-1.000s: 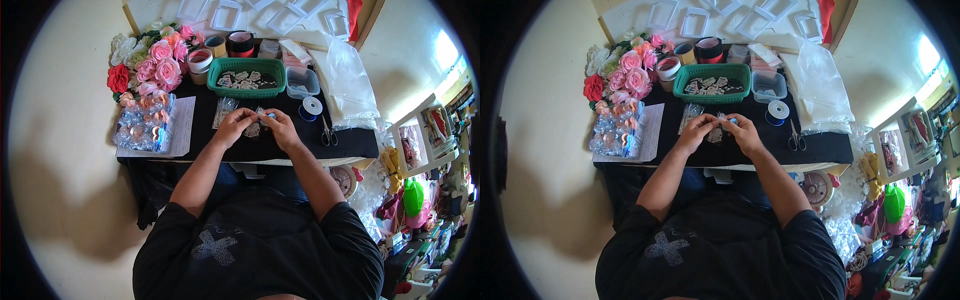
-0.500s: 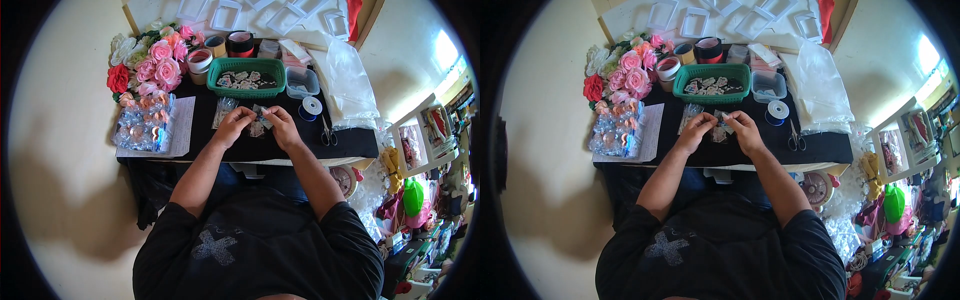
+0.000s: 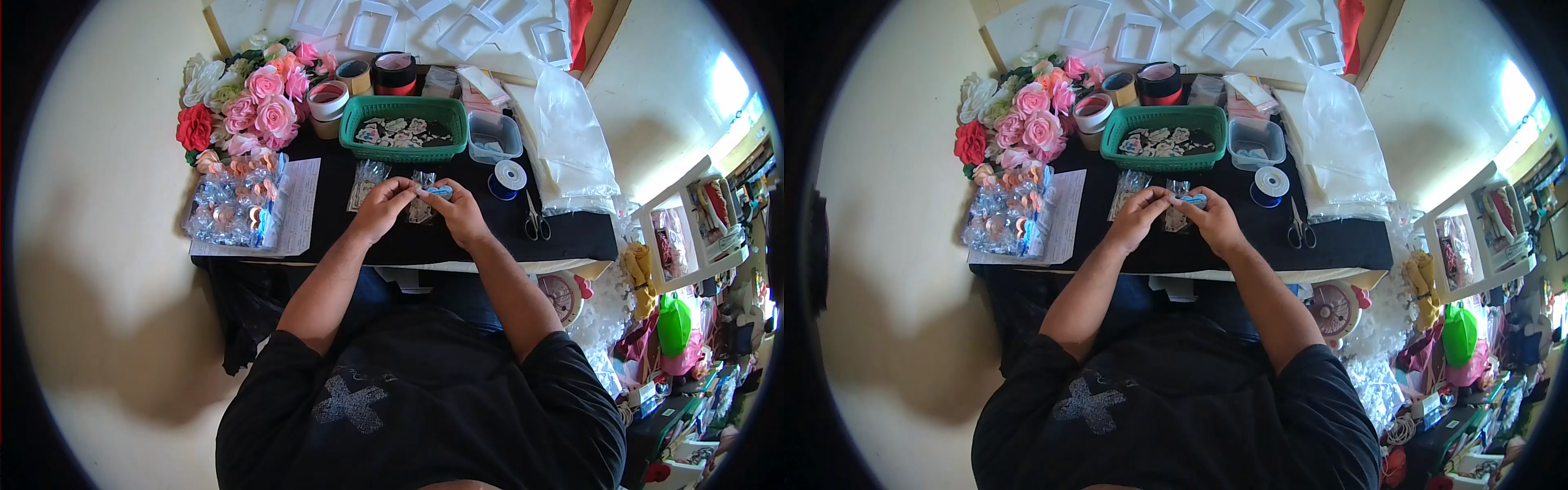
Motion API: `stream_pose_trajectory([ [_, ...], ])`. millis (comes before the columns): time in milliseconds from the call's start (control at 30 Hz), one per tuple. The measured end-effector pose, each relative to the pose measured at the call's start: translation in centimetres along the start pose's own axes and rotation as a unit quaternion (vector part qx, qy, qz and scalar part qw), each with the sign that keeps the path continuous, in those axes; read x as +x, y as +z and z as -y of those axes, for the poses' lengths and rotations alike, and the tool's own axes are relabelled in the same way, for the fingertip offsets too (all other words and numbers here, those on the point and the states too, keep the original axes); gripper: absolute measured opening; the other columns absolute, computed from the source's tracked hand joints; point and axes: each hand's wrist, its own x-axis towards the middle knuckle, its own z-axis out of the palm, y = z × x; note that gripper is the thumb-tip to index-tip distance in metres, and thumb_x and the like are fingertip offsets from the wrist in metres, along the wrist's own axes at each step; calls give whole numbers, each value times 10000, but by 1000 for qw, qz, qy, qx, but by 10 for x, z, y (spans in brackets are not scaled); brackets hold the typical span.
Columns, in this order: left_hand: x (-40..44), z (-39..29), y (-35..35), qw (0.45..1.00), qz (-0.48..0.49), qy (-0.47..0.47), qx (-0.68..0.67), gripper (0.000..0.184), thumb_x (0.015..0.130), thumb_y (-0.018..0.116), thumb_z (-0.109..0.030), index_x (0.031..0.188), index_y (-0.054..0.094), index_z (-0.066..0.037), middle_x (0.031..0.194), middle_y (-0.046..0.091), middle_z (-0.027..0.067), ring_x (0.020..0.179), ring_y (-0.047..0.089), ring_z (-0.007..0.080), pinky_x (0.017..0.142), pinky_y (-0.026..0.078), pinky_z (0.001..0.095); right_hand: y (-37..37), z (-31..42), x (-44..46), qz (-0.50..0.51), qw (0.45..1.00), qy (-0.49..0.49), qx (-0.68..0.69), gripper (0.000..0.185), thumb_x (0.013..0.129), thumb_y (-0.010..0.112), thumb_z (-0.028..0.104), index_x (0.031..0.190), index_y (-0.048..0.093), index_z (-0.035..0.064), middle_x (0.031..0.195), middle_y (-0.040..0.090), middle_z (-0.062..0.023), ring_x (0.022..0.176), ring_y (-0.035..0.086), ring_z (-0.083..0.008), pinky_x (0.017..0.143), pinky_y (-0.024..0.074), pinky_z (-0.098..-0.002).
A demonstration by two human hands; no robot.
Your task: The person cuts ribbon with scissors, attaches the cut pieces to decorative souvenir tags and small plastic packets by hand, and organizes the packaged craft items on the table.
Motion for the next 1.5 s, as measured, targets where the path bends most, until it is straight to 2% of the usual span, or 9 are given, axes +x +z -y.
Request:
stream_pose_trajectory([
  [400, 1, 3, -2, 999, 6, 14, 28, 161, 968, 567, -173, 1029, 618, -33, 856, 601, -22, 757, 534, 48, 696, 439, 202, 2, -1, 0, -20, 1000, -21, -6, 180, 902, 690, 165, 977, 587, 37, 832, 607, 4, 757, 565, -68, 677, 470, -225],
  [667, 3, 13, -4, 987, -2, 60, 151, 162, 967, 568, -178, 1038, 613, -39, 857, 596, -32, 753, 507, 26, 669, 424, 195, 2, -2, -2, 2, 1000, -24, -16, 170, 902, 684, 151, 990, 600, 32, 838, 615, -2, 764, 568, -66, 685, 471, -228],
  [900, 2, 5, -1, 995, 11, 20, 93, 162, 959, 593, -181, 1036, 618, -41, 853, 596, -34, 749, 506, 28, 671, 419, 189, 1, 4, -3, -10, 999, -5, 31, 142, 908, 668, 137, 993, 600, 45, 854, 615, -1, 779, 572, -76, 707, 467, -228],
  [967, 1, 5, 0, 997, 11, 4, 75, 132, 957, 590, -145, 1010, 622, -28, 871, 596, -20, 789, 516, 41, 711, 417, 191, -1, 1, -1, -8, 999, 3, 44, 137, 914, 661, 144, 989, 598, 48, 852, 607, 4, 784, 567, -75, 712, 463, -229],
  [1067, 1, 3, 2, 998, 4, 7, 56, 127, 955, 596, -151, 997, 624, -35, 852, 596, -22, 770, 515, 41, 695, 415, 192, -1, -2, 0, -14, 997, -19, 70, 136, 922, 653, 162, 978, 594, 52, 844, 585, 12, 795, 552, -73, 720, 453, -229],
  [1267, -1, -3, 1, 996, 8, -21, 85, 130, 951, 605, -164, 987, 625, -41, 816, 581, -40, 741, 508, 40, 673, 411, 194, 1, 0, -1, -25, 995, -22, 95, 139, 924, 656, 169, 972, 592, 55, 852, 579, 8, 811, 544, -68, 732, 449, -230],
  [1400, -2, 2, 2, 998, -9, -4, 65, 125, 955, 596, -167, 985, 625, -49, 812, 575, -43, 744, 508, 39, 673, 415, 197, -3, -3, -2, -12, 1000, -7, 7, 201, 899, 686, 193, 992, 593, 41, 855, 604, -16, 782, 560, -75, 698, 458, -238],
  [1467, 0, 4, -1, 995, -4, 9, 100, 138, 955, 595, -182, 991, 624, -53, 826, 596, -27, 730, 517, 29, 648, 431, 197, -3, 4, 2, 6, 999, -2, -50, 225, 888, 698, 200, 1000, 593, 36, 852, 612, -22, 768, 566, -78, 683, 460, -240],
  [1500, -1, 4, 0, 992, -3, 32, 126, 117, 965, 554, -145, 1007, 616, -56, 844, 588, -30, 764, 531, 48, 687, 441, 210, -1, 8, 0, -8, 998, 12, -66, 191, 893, 684, 163, 993, 585, 34, 847, 610, -15, 762, 574, -82, 692, 460, -230],
])
